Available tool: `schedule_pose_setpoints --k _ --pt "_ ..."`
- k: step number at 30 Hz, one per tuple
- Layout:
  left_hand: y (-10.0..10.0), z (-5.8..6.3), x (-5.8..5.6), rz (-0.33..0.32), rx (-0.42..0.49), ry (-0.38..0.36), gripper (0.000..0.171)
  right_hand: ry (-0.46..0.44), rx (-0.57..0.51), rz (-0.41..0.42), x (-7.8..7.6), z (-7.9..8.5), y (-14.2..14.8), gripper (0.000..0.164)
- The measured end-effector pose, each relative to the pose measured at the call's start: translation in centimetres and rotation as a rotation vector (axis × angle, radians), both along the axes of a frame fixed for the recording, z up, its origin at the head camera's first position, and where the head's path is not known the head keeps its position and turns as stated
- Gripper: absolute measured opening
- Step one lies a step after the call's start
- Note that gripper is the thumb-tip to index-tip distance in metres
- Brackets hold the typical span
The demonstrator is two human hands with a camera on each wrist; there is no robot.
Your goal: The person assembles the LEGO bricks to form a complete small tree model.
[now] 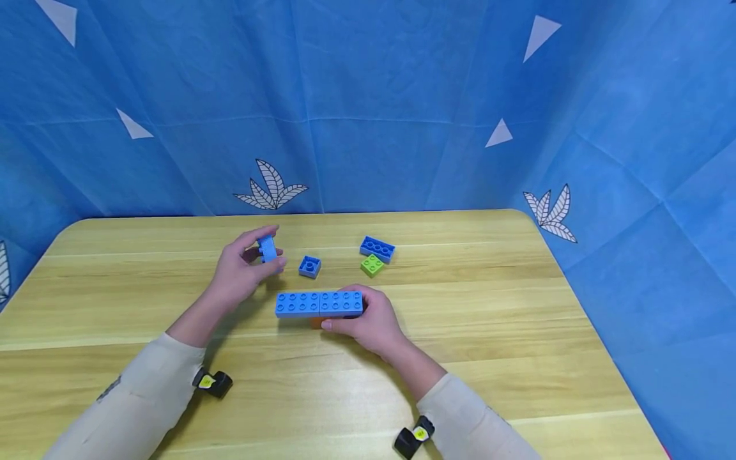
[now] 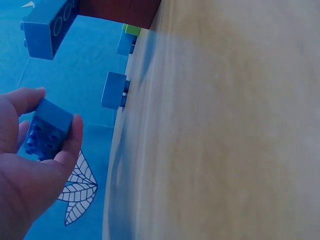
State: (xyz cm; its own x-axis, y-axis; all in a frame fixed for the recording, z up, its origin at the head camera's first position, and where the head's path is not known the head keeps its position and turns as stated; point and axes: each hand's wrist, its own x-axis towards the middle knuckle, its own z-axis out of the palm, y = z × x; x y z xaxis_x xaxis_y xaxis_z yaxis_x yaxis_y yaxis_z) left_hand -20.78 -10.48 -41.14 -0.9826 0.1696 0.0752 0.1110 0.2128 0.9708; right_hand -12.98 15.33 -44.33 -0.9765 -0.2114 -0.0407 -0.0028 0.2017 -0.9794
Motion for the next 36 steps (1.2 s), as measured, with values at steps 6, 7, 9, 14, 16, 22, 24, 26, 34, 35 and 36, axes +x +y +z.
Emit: schedule_pose_setpoints --k 6,7,9,14,16,22,24,26,34,35,36 --pt "-0.2 0.3 0.8 0.065 0.067 -0.046 0.069 -0.001 -0.001 0.001 0.0 -0.1 0.0 0.04" --pt "-0.3 0.3 0.9 0.072 0.057 -0.041 0.064 -0.002 -0.002 0.001 0.0 -0.1 0.0 0.04" --pt "-0.5 0.4 1.2 0.076 -0.007 -0.004 0.059 0.0 -0.002 0.004 -0.1 -0.1 0.0 0.039" --pt "-0.6 0.8 1.9 0.022 -0.073 0.12 0.064 0.005 -0.006 0.015 -0.2 -0.2 0.0 0.039" --pt "-0.4 1.0 2.3 0.007 -0.045 0.146 0.065 0.006 -0.004 0.015 -0.2 -0.2 0.1 0.039" --pt "0.4 1.5 3.6 -0.022 -0.047 0.219 0.044 0.008 0.005 0.011 -0.2 -0.2 0.0 0.038" --pt "0.6 1.6 3.9 -0.058 -0.063 0.257 0.04 0.006 0.015 0.008 -0.2 -0.2 0.0 0.038" --pt "0.9 1.7 4.2 -0.103 -0.076 0.295 0.04 0.008 0.024 0.002 -0.2 -0.1 0.0 0.038" --pt "1.6 1.5 5.1 -0.224 -0.183 0.348 0.042 0.022 0.02 0.01 -0.3 0.0 0.0 0.037" --pt "1.7 1.4 5.2 -0.232 -0.191 0.35 0.043 0.021 0.022 0.011 -0.2 -0.1 0.0 0.037" --pt "1.7 1.4 5.3 -0.237 -0.204 0.347 0.042 0.019 0.023 0.012 -0.2 -0.1 0.0 0.037"
